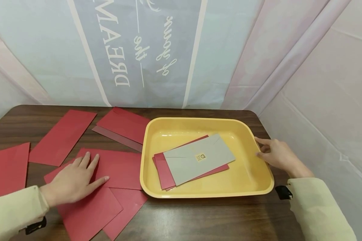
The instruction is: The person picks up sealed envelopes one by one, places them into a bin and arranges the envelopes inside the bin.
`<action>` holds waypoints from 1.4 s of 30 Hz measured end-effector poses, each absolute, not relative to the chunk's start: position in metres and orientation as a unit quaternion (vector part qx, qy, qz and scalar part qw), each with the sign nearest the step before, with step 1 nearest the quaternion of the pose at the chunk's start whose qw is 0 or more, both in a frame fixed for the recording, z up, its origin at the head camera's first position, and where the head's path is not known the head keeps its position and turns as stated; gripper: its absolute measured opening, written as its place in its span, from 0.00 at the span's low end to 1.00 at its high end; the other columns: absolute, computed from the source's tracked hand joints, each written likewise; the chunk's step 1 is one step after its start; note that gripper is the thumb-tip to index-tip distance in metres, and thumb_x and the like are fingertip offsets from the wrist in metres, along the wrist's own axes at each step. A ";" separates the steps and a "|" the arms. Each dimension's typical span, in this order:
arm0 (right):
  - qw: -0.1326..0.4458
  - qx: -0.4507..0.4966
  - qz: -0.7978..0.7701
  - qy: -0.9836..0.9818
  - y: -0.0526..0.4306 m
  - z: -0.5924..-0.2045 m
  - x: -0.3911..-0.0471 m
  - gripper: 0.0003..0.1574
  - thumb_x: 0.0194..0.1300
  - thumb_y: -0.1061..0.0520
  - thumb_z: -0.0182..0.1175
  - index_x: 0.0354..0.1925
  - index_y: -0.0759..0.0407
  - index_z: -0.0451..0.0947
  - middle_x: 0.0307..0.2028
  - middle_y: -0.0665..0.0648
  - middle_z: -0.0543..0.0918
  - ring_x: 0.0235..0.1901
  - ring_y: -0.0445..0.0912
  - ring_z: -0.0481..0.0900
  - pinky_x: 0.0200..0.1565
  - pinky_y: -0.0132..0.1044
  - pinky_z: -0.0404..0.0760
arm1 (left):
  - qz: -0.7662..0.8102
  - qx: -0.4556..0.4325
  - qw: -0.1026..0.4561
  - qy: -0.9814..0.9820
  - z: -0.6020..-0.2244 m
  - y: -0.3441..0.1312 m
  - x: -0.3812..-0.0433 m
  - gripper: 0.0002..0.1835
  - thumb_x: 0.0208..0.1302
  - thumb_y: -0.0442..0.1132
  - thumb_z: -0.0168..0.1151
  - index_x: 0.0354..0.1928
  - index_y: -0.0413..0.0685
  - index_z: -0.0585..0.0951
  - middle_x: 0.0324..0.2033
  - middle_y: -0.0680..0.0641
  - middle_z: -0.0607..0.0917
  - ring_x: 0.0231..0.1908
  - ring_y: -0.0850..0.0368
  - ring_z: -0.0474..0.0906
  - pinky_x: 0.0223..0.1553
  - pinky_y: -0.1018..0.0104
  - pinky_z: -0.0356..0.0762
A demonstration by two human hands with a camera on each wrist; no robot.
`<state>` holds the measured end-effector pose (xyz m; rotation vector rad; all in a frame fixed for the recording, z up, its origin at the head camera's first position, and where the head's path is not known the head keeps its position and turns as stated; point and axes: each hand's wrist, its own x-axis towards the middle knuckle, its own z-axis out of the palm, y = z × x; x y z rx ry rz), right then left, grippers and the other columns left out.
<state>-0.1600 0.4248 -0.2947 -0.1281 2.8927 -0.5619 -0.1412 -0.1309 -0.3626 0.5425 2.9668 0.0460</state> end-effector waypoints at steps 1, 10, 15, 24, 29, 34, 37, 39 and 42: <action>0.096 -0.042 -0.189 0.976 0.425 -0.295 -0.160 0.39 0.63 0.59 0.63 0.64 0.77 0.61 0.36 0.69 0.85 0.22 0.39 0.82 0.23 0.36 0.82 | 0.002 0.177 0.055 0.983 -0.363 -0.129 -0.138 0.43 0.63 0.61 0.57 0.63 0.26 0.67 0.58 0.19 0.67 0.57 0.26 0.67 0.49 0.42 0.74; 0.093 -0.041 -0.197 0.975 0.425 -0.296 -0.160 0.38 0.63 0.59 0.62 0.64 0.77 0.61 0.36 0.69 0.85 0.22 0.39 0.82 0.23 0.37 0.82 | -0.020 0.159 0.053 0.986 -0.365 -0.124 -0.126 0.44 0.63 0.62 0.55 0.61 0.23 0.67 0.56 0.19 0.69 0.55 0.27 0.69 0.48 0.43 0.74; 0.090 -0.043 -0.194 0.976 0.426 -0.296 -0.159 0.38 0.62 0.59 0.63 0.64 0.78 0.61 0.36 0.70 0.85 0.23 0.39 0.82 0.23 0.37 0.82 | -0.018 0.158 0.044 0.986 -0.364 -0.124 -0.126 0.44 0.62 0.62 0.56 0.61 0.24 0.68 0.55 0.20 0.70 0.54 0.28 0.70 0.48 0.44 0.75; 0.091 -0.043 -0.190 0.977 0.426 -0.296 -0.158 0.39 0.63 0.58 0.63 0.64 0.78 0.61 0.36 0.69 0.85 0.23 0.41 0.82 0.23 0.37 0.81 | 0.024 0.147 0.045 0.988 -0.352 -0.125 -0.130 0.44 0.63 0.63 0.55 0.60 0.24 0.68 0.54 0.25 0.72 0.49 0.30 0.73 0.47 0.41 0.75; 0.088 -0.045 -0.191 0.977 0.426 -0.297 -0.158 0.39 0.63 0.59 0.63 0.64 0.78 0.61 0.35 0.69 0.85 0.23 0.40 0.82 0.22 0.37 0.81 | 0.077 0.127 -0.015 0.989 -0.343 -0.130 -0.140 0.38 0.59 0.58 0.62 0.46 0.22 0.69 0.35 0.32 0.73 0.31 0.38 0.74 0.31 0.48 0.77; 0.082 -0.051 -0.174 0.980 0.425 -0.298 -0.159 0.38 0.62 0.57 0.63 0.63 0.77 0.63 0.35 0.67 0.86 0.23 0.39 0.82 0.23 0.34 0.80 | 0.149 0.042 0.089 0.984 -0.338 -0.142 -0.152 0.40 0.61 0.63 0.56 0.38 0.24 0.62 0.30 0.35 0.65 0.21 0.48 0.68 0.18 0.60 0.68; 0.079 -0.054 -0.167 0.981 0.425 -0.297 -0.159 0.38 0.62 0.57 0.63 0.63 0.76 0.63 0.35 0.67 0.86 0.23 0.39 0.82 0.23 0.34 0.79 | 0.162 0.011 0.125 0.979 -0.339 -0.151 -0.155 0.43 0.60 0.67 0.54 0.37 0.25 0.61 0.29 0.35 0.64 0.18 0.50 0.68 0.16 0.62 0.65; 0.079 -0.054 -0.166 0.982 0.425 -0.297 -0.159 0.38 0.62 0.57 0.63 0.63 0.76 0.63 0.35 0.67 0.86 0.23 0.39 0.82 0.23 0.33 0.79 | 0.155 0.011 0.121 0.980 -0.340 -0.155 -0.157 0.44 0.57 0.69 0.56 0.35 0.26 0.62 0.27 0.36 0.64 0.18 0.50 0.67 0.16 0.62 0.65; 0.080 -0.052 -0.169 0.981 0.425 -0.296 -0.159 0.38 0.62 0.58 0.63 0.63 0.77 0.63 0.35 0.68 0.85 0.23 0.40 0.82 0.23 0.34 0.80 | 0.142 0.016 0.117 0.983 -0.343 -0.159 -0.160 0.44 0.54 0.71 0.58 0.31 0.29 0.62 0.26 0.37 0.64 0.19 0.50 0.66 0.16 0.62 0.64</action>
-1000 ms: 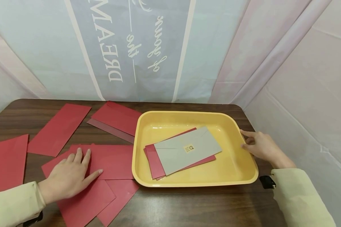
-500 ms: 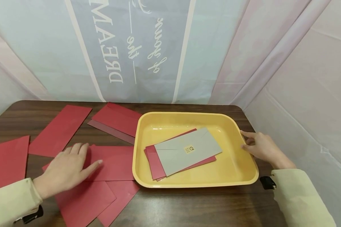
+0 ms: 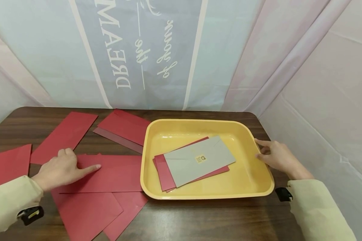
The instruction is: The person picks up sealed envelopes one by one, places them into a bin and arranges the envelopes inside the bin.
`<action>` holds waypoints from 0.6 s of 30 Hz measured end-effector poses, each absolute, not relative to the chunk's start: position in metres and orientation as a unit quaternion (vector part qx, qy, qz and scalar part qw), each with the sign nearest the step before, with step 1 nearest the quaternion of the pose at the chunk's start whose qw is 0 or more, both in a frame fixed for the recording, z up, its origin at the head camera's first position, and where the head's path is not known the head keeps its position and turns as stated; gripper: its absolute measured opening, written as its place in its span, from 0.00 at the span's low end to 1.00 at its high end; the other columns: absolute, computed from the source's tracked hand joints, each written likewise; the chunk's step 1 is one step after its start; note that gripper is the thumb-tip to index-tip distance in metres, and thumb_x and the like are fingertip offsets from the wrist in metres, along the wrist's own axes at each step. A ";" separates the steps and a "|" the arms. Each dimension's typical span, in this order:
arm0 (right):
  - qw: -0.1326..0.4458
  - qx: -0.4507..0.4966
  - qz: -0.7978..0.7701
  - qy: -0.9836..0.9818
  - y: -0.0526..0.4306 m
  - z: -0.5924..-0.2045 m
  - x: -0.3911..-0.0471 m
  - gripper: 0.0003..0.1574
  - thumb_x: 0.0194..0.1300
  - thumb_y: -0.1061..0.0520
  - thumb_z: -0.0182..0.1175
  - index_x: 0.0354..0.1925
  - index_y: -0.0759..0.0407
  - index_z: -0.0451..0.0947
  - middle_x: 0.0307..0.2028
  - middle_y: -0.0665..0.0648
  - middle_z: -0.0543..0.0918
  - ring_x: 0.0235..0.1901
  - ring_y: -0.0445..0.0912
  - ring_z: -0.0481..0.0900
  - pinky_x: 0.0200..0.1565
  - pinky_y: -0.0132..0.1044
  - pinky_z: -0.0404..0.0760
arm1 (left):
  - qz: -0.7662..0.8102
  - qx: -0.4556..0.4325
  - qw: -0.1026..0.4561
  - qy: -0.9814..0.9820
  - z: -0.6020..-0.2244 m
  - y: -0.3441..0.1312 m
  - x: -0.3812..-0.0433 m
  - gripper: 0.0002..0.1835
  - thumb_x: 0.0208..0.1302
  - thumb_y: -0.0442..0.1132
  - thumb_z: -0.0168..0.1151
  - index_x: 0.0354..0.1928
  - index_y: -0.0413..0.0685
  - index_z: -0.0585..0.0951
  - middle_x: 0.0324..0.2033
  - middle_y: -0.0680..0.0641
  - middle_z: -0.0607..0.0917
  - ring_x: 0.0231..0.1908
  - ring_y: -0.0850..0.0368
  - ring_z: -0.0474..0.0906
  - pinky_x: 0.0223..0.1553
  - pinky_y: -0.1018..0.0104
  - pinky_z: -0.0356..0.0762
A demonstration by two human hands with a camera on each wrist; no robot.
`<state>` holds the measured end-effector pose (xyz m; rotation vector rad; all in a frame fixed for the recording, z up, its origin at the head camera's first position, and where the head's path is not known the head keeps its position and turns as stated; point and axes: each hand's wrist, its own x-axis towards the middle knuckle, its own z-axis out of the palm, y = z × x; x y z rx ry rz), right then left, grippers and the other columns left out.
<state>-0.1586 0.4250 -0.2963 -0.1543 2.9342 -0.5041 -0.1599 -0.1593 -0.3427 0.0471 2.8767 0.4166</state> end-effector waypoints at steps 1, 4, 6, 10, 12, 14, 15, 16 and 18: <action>0.080 -0.050 -0.168 0.981 0.425 -0.296 -0.158 0.38 0.62 0.58 0.63 0.63 0.77 0.63 0.35 0.68 0.85 0.23 0.40 0.82 0.23 0.34 0.80 | 0.140 0.016 0.120 0.983 -0.343 -0.160 -0.161 0.44 0.53 0.72 0.58 0.30 0.30 0.62 0.25 0.37 0.64 0.19 0.49 0.66 0.17 0.62 0.64; 0.083 -0.049 -0.171 0.980 0.424 -0.296 -0.158 0.38 0.62 0.58 0.63 0.63 0.77 0.62 0.35 0.68 0.85 0.22 0.40 0.82 0.22 0.35 0.80 | 0.143 0.007 0.139 0.980 -0.344 -0.162 -0.163 0.44 0.51 0.72 0.59 0.31 0.30 0.62 0.26 0.37 0.66 0.19 0.50 0.66 0.18 0.62 0.64; 0.082 -0.048 -0.169 0.981 0.424 -0.296 -0.159 0.38 0.62 0.58 0.63 0.63 0.77 0.62 0.35 0.68 0.85 0.22 0.40 0.82 0.22 0.35 0.80 | 0.148 0.000 0.149 0.978 -0.344 -0.162 -0.165 0.45 0.50 0.73 0.59 0.31 0.30 0.62 0.26 0.37 0.66 0.19 0.51 0.66 0.19 0.62 0.64; 0.076 -0.050 -0.157 0.983 0.424 -0.296 -0.159 0.37 0.62 0.58 0.64 0.63 0.77 0.63 0.34 0.67 0.86 0.23 0.39 0.81 0.23 0.33 0.79 | 0.157 -0.007 0.161 0.974 -0.344 -0.162 -0.167 0.46 0.48 0.75 0.60 0.31 0.31 0.62 0.26 0.38 0.66 0.20 0.52 0.65 0.20 0.63 0.64; 0.074 -0.051 -0.151 0.984 0.425 -0.296 -0.160 0.37 0.62 0.58 0.64 0.63 0.76 0.64 0.34 0.66 0.86 0.23 0.39 0.81 0.23 0.32 0.78 | 0.163 -0.013 0.169 0.972 -0.344 -0.163 -0.168 0.48 0.47 0.76 0.60 0.33 0.30 0.62 0.27 0.38 0.66 0.20 0.52 0.65 0.20 0.62 0.64; 0.073 -0.053 -0.148 0.985 0.425 -0.296 -0.160 0.37 0.62 0.57 0.64 0.63 0.76 0.64 0.34 0.66 0.86 0.23 0.39 0.81 0.23 0.31 0.77 | 0.172 -0.024 0.180 0.968 -0.343 -0.163 -0.168 0.52 0.45 0.77 0.60 0.36 0.26 0.62 0.28 0.37 0.67 0.20 0.51 0.66 0.21 0.62 0.65; 0.074 -0.053 -0.150 0.985 0.425 -0.296 -0.160 0.37 0.62 0.57 0.64 0.63 0.76 0.64 0.34 0.66 0.86 0.23 0.40 0.81 0.23 0.31 0.77 | 0.178 -0.031 0.185 0.966 -0.343 -0.164 -0.169 0.54 0.44 0.77 0.61 0.38 0.24 0.61 0.28 0.36 0.67 0.21 0.51 0.67 0.22 0.62 0.65; 0.074 -0.052 -0.150 0.984 0.425 -0.296 -0.160 0.37 0.62 0.57 0.64 0.63 0.76 0.64 0.34 0.66 0.86 0.23 0.40 0.82 0.23 0.31 0.77 | 0.184 -0.038 0.190 0.964 -0.342 -0.164 -0.169 0.57 0.43 0.77 0.61 0.41 0.22 0.60 0.29 0.36 0.68 0.21 0.50 0.68 0.22 0.61 0.66; 0.077 -0.051 -0.156 0.983 0.424 -0.295 -0.159 0.37 0.62 0.58 0.63 0.63 0.76 0.64 0.34 0.66 0.86 0.23 0.40 0.82 0.23 0.32 0.78 | 0.197 -0.050 0.198 0.959 -0.342 -0.165 -0.169 0.61 0.41 0.77 0.62 0.46 0.19 0.57 0.30 0.34 0.69 0.23 0.48 0.70 0.24 0.60 0.67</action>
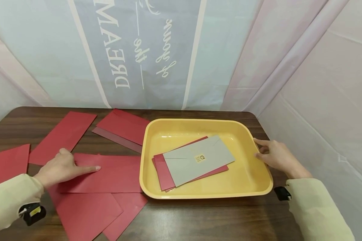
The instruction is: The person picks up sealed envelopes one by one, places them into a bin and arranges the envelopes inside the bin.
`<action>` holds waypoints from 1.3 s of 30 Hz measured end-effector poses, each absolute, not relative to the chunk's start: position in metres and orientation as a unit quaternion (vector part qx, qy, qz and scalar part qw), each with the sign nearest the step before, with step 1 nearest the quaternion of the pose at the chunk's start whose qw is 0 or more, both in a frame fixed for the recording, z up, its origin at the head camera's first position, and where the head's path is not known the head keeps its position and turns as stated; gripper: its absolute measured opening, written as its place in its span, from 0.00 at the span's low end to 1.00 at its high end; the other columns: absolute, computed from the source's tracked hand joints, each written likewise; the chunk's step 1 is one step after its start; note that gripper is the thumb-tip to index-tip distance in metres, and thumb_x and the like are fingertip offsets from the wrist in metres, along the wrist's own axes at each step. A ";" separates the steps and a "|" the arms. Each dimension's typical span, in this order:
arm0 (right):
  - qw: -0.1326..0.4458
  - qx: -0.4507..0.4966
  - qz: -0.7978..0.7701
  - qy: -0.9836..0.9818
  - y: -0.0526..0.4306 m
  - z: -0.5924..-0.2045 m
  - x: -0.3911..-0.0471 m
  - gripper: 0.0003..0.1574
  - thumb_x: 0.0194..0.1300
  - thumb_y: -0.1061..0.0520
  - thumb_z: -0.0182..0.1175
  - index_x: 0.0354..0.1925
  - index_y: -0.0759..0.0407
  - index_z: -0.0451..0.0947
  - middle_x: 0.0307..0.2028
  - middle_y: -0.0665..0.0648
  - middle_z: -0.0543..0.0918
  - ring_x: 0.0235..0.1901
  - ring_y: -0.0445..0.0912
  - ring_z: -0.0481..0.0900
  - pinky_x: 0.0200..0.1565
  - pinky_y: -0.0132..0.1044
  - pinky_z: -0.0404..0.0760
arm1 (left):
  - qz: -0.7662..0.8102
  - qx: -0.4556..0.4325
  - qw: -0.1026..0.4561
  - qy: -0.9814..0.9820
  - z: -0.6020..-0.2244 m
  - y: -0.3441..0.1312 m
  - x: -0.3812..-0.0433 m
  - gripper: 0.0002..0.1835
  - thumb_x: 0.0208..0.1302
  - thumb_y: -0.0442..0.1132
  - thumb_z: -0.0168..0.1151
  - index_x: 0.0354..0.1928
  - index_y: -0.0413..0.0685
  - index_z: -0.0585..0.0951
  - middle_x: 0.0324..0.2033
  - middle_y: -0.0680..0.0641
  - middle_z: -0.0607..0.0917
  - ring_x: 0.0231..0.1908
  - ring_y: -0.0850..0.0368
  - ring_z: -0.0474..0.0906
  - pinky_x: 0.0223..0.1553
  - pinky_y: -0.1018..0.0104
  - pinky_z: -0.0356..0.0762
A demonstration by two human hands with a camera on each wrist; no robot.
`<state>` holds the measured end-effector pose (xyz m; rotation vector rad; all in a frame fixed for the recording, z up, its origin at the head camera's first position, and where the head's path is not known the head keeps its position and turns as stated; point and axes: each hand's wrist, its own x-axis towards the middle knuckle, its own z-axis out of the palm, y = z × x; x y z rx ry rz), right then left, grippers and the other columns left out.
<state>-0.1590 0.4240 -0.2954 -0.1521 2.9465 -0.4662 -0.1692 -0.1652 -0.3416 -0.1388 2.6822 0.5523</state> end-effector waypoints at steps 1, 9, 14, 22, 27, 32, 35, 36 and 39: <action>0.078 -0.050 -0.158 0.983 0.424 -0.295 -0.159 0.37 0.62 0.58 0.63 0.63 0.76 0.63 0.35 0.67 0.86 0.23 0.40 0.82 0.23 0.32 0.78 | 0.204 -0.054 0.202 0.956 -0.341 -0.166 -0.170 0.63 0.41 0.77 0.63 0.48 0.18 0.55 0.32 0.32 0.70 0.25 0.46 0.72 0.25 0.59 0.69; 0.072 -0.055 -0.160 0.983 0.424 -0.297 -0.160 0.37 0.62 0.59 0.63 0.63 0.77 0.63 0.34 0.66 0.86 0.21 0.37 0.80 0.22 0.32 0.79 | 0.214 -0.038 0.220 0.951 -0.334 -0.175 -0.173 0.54 0.46 0.77 0.60 0.43 0.23 0.68 0.34 0.31 0.74 0.35 0.41 0.73 0.33 0.53 0.75; 0.075 -0.051 -0.164 0.982 0.423 -0.297 -0.159 0.37 0.63 0.59 0.63 0.63 0.77 0.63 0.34 0.67 0.86 0.20 0.38 0.80 0.22 0.33 0.79 | 0.226 -0.038 0.215 0.949 -0.330 -0.175 -0.171 0.43 0.53 0.77 0.52 0.33 0.36 0.67 0.24 0.45 0.69 0.28 0.53 0.67 0.27 0.64 0.65; 0.079 -0.046 -0.175 0.980 0.424 -0.298 -0.157 0.37 0.63 0.59 0.63 0.63 0.78 0.62 0.34 0.67 0.85 0.21 0.38 0.80 0.22 0.35 0.80 | 0.273 -0.020 0.182 0.944 -0.333 -0.183 -0.171 0.40 0.73 0.62 0.31 0.52 0.21 0.64 0.41 0.28 0.73 0.40 0.38 0.73 0.36 0.52 0.72; 0.079 -0.046 -0.180 0.979 0.424 -0.297 -0.157 0.38 0.62 0.59 0.63 0.63 0.77 0.62 0.34 0.67 0.86 0.21 0.38 0.81 0.23 0.36 0.81 | 0.287 -0.008 0.168 0.943 -0.333 -0.184 -0.172 0.40 0.76 0.55 0.31 0.64 0.16 0.52 0.58 0.18 0.63 0.58 0.25 0.62 0.53 0.35 0.67; 0.081 -0.047 -0.186 0.978 0.424 -0.297 -0.157 0.38 0.62 0.59 0.63 0.63 0.77 0.62 0.34 0.67 0.86 0.21 0.39 0.81 0.23 0.36 0.81 | 0.320 -0.004 0.172 0.932 -0.326 -0.186 -0.172 0.41 0.76 0.54 0.31 0.67 0.17 0.45 0.64 0.17 0.51 0.64 0.21 0.49 0.59 0.30 0.55; 0.082 -0.046 -0.187 0.978 0.425 -0.298 -0.157 0.38 0.62 0.59 0.63 0.63 0.77 0.62 0.34 0.66 0.86 0.21 0.39 0.81 0.22 0.36 0.81 | 0.331 0.001 0.163 0.929 -0.320 -0.188 -0.172 0.39 0.77 0.53 0.32 0.68 0.19 0.47 0.63 0.19 0.56 0.62 0.23 0.55 0.57 0.31 0.59; 0.081 -0.046 -0.187 0.978 0.425 -0.298 -0.157 0.38 0.62 0.59 0.63 0.63 0.77 0.62 0.34 0.66 0.86 0.21 0.39 0.81 0.22 0.36 0.81 | 0.334 0.002 0.158 0.929 -0.318 -0.188 -0.172 0.37 0.77 0.52 0.33 0.68 0.20 0.49 0.61 0.20 0.60 0.59 0.26 0.60 0.55 0.33 0.62; 0.079 -0.047 -0.184 0.979 0.426 -0.298 -0.157 0.38 0.62 0.59 0.63 0.63 0.78 0.62 0.34 0.66 0.86 0.20 0.39 0.81 0.22 0.36 0.81 | 0.340 0.005 0.151 0.928 -0.312 -0.190 -0.171 0.35 0.77 0.52 0.32 0.67 0.23 0.54 0.54 0.25 0.68 0.50 0.34 0.68 0.48 0.41 0.68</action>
